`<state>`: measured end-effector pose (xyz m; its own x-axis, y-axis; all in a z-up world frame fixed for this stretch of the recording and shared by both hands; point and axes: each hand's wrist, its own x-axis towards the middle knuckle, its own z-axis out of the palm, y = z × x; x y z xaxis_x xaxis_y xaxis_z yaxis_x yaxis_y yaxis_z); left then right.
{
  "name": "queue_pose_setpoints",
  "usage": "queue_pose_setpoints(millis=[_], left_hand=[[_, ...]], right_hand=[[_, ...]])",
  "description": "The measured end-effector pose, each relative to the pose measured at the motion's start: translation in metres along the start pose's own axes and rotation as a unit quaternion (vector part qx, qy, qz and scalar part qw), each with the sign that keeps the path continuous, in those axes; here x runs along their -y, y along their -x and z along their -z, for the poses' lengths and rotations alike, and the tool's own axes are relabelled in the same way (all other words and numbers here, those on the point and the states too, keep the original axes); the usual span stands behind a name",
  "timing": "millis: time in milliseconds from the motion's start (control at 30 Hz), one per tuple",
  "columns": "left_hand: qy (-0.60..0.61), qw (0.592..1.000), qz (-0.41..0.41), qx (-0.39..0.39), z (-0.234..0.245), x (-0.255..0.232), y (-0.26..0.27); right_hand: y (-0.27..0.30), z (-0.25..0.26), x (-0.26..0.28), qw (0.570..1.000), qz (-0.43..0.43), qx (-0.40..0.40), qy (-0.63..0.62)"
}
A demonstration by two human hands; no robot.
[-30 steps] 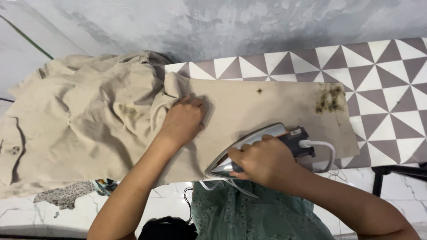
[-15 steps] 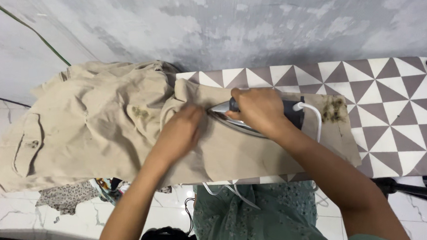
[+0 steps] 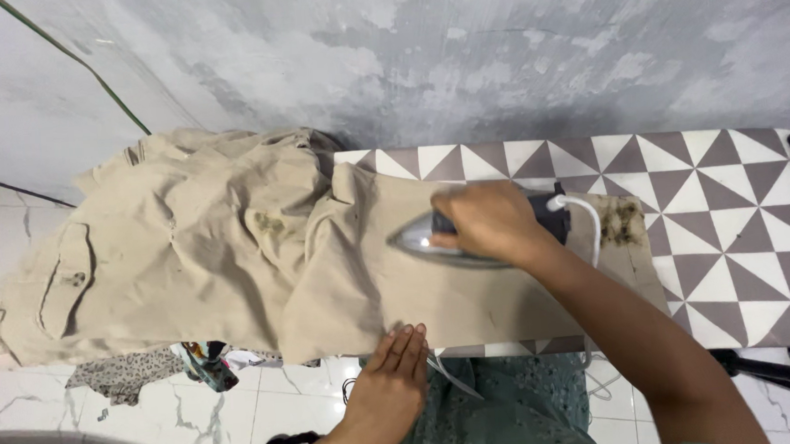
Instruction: The person irons a white t-shirt with gold lettering on a patterned ironing board, then switches to ironing a pair of beige trousers. They smooth the fabric with their hands and use a steam iron to press the garments flat.
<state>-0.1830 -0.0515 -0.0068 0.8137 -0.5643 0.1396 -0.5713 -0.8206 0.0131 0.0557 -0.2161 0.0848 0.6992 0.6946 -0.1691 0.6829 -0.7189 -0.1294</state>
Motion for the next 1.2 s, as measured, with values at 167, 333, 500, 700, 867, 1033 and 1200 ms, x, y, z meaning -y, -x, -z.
queue_pose_setpoints(millis=[167,333,500,700,867,1033,1200], left_hand=[[0.078,0.996,0.011,0.030,-0.008,0.001,0.001],[0.075,0.995,-0.014,0.071,-0.010,0.003,-0.001],[0.065,0.997,-0.010,0.042,-0.015,-0.001,0.004],[0.026,0.999,-0.011,0.018,-0.016,-0.001,0.003],[0.032,0.999,-0.006,0.028,-0.016,0.001,0.002],[0.041,0.999,-0.001,0.005,-0.018,0.002,0.003],[0.074,0.997,-0.025,0.018,-0.018,0.008,-0.001]], right_hand=[[0.046,-0.010,0.011,0.994,0.085,0.058,-0.027],[0.050,-0.016,0.016,0.994,0.105,0.002,-0.011],[0.004,-0.011,0.011,0.999,-0.033,0.028,0.012],[-0.054,-0.001,-0.010,0.992,-0.100,-0.081,0.010],[-0.051,0.000,-0.011,0.997,-0.070,-0.028,0.011],[0.009,-0.012,0.006,0.999,0.036,0.010,0.010],[0.050,-0.015,0.013,0.999,0.023,0.024,-0.009]])
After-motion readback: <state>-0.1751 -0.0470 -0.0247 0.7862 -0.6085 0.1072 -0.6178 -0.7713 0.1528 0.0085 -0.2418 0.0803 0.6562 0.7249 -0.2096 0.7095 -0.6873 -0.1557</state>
